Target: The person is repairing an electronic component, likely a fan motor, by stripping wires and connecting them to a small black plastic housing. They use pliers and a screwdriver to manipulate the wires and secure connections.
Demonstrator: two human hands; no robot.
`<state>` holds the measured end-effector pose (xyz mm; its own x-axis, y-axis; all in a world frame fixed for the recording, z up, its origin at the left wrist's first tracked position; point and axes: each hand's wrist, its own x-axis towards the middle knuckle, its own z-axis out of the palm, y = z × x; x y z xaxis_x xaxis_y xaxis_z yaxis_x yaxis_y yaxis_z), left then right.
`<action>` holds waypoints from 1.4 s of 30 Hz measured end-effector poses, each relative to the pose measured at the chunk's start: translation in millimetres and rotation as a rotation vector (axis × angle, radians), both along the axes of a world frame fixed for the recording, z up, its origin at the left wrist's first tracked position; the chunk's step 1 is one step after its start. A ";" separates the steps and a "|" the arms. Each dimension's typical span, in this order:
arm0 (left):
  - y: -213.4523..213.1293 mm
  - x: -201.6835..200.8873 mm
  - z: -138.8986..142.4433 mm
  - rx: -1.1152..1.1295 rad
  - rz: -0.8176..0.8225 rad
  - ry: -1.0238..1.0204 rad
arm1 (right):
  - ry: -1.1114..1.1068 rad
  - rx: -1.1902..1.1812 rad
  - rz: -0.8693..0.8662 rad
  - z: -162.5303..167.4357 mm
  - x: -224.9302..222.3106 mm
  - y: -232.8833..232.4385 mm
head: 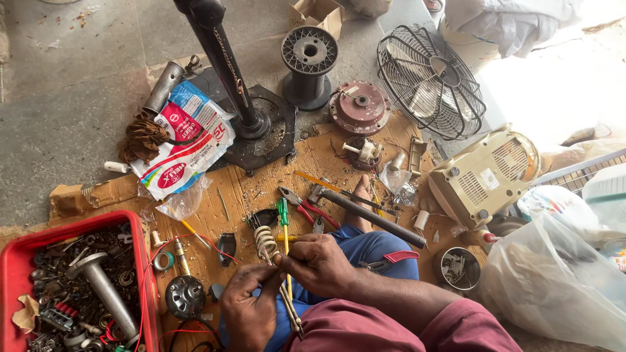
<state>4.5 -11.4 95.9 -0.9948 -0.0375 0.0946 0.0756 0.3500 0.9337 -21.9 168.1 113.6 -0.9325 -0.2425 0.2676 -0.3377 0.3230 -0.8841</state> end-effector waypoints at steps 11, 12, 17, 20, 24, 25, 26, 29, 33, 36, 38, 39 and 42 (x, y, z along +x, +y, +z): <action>4.6 6.2 2.9 0.101 -0.102 -0.270 | -0.483 0.122 -0.130 -2.0 -3.0 7.5; 3.2 6.0 3.0 0.098 -0.111 -0.227 | -0.678 0.119 -0.141 -0.3 -4.8 10.5; -4.1 6.0 2.6 0.129 -0.144 -0.277 | -0.448 -0.419 0.206 8.7 -6.7 19.4; -7.4 6.0 1.3 0.158 -0.146 -0.363 | -0.278 -0.261 0.233 4.4 -5.4 18.2; -12.3 7.5 -1.5 0.158 -0.190 -0.346 | -0.336 -0.143 0.132 -13.0 -0.5 13.9; -13.0 9.2 -2.7 0.147 -0.196 -0.345 | -0.302 -0.107 0.099 -17.5 1.1 12.1; -13.2 10.4 -4.4 0.137 -0.204 -0.343 | -0.266 -0.070 0.065 -21.3 2.1 9.8; -12.6 15.1 -13.0 0.146 -0.156 -0.371 | -0.194 0.006 -0.010 -27.9 4.6 0.5; -22.3 21.3 -30.7 0.113 -0.023 -0.192 | -0.683 -0.106 -0.110 -31.8 7.0 -3.6; -39.9 26.1 -46.7 0.238 0.042 -0.143 | -1.001 -0.401 -0.256 -47.4 -1.1 15.4; -49.9 30.7 -59.1 0.320 0.145 -0.234 | -0.943 -0.079 -0.200 -66.8 -1.0 22.3; -53.4 34.4 -65.8 0.323 0.180 -0.237 | -0.909 0.083 -0.173 -78.7 0.4 24.3; -64.3 41.0 -87.0 0.341 0.237 -0.216 | -0.209 0.129 0.244 -114.3 20.9 13.1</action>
